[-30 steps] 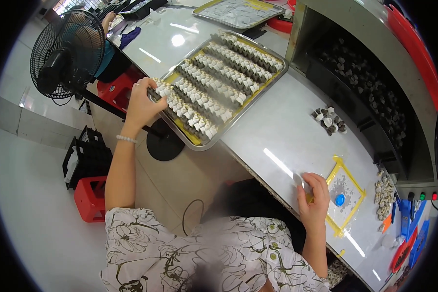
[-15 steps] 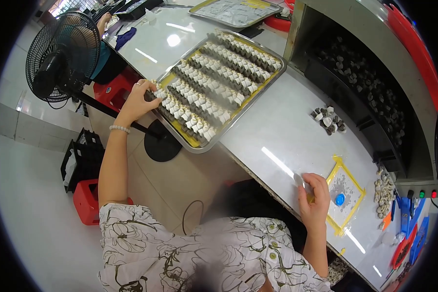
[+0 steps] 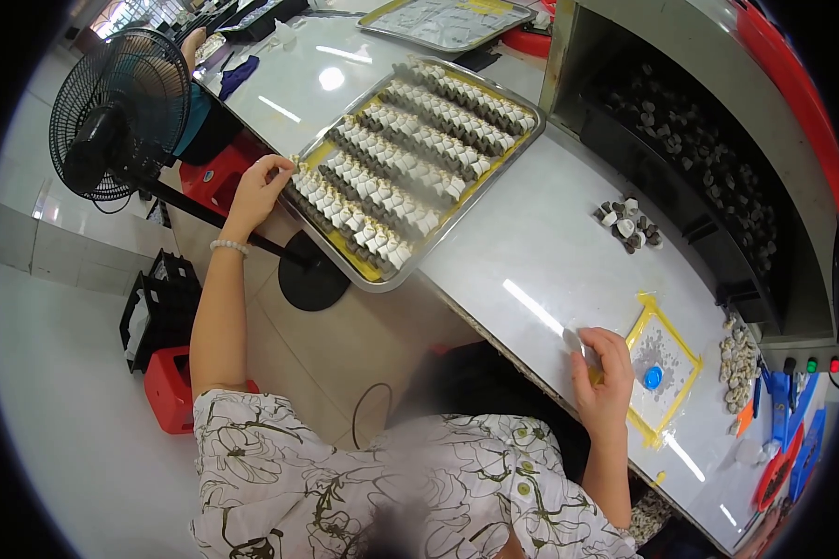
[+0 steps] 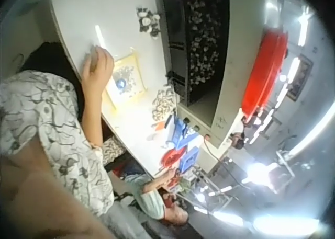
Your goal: The person assembles small cat-like figurines by hand, attaching gold-colored accessories to white figurine bases.
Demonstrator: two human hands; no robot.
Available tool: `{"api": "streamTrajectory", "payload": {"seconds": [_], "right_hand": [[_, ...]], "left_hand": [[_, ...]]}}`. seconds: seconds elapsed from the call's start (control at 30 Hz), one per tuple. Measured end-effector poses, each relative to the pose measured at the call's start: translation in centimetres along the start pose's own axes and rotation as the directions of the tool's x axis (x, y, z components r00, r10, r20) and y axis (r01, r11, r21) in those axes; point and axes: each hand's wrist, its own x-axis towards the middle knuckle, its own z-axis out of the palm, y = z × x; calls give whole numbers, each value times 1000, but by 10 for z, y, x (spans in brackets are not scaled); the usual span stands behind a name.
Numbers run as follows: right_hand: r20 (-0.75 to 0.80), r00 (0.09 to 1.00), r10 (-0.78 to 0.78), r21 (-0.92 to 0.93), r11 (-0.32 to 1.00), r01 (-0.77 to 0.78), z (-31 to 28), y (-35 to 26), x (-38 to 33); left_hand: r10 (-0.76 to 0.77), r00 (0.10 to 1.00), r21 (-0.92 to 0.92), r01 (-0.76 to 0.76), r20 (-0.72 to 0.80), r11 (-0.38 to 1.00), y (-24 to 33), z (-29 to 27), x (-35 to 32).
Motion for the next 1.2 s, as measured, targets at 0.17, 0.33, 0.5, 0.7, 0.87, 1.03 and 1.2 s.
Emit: {"api": "streamTrajectory", "payload": {"seconds": [0.17,0.33,0.5,0.7,0.87,1.03,1.2], "right_hand": [[3,1000,11,5,1000,-11,0,0,0],[2,1000,3,6,1000,-3,1,-1,1],[0,1000,-5,12,1000,5,0,1,0],[-10,1000,-5,23,1000,6,1,1,1],[-12,1000,9,31,999,-8,1,-1,2],[-4,1000,10,18,1000,-10,2,0,2],[-10,1000,-3,18,1000,3,0,2,3]], "left_hand": [[40,996,24,-38,-75,999,-8,-2,4],[2,980,67,12,-198,998,3,-4,11],[31,982,-18,-35,-186,999,24,11,22],[28,999,92,-24,-37,995,31,26,34],[-41,999,116,38,18,992,31,35,40],[-41,999,127,37,26,991,27,36,41],[54,999,244,-54,8,968,30,43,37]]}}
